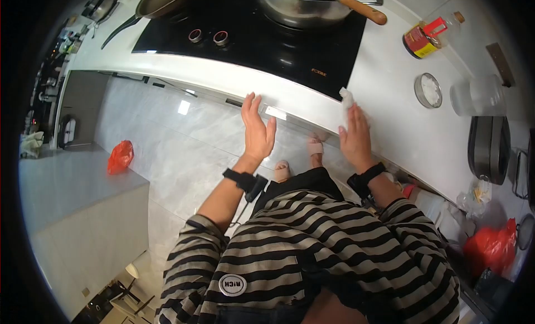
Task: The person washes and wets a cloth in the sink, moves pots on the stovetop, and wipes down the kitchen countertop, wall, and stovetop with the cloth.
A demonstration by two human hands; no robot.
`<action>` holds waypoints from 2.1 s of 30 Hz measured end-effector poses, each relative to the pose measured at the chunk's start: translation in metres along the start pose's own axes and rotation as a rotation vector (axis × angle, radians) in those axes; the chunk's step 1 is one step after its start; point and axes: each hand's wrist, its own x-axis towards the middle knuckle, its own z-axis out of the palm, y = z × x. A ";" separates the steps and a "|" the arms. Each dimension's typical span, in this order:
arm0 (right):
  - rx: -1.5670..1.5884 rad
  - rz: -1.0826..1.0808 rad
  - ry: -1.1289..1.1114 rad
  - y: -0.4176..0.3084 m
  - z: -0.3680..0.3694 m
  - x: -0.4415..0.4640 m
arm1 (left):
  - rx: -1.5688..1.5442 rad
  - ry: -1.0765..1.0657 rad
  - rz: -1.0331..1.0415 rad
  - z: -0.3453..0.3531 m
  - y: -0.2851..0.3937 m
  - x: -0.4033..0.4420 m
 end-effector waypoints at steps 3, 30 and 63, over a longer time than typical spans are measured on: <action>-0.045 -0.122 -0.134 -0.036 -0.002 0.013 | -0.005 -0.042 -0.092 -0.016 0.001 -0.029; 0.813 -0.516 -0.389 -0.274 0.176 0.319 | 0.046 0.297 -0.511 -0.111 -0.049 -0.102; -0.083 -0.733 -0.219 -0.332 0.164 0.277 | 0.109 0.353 -0.496 -0.206 -0.167 -0.087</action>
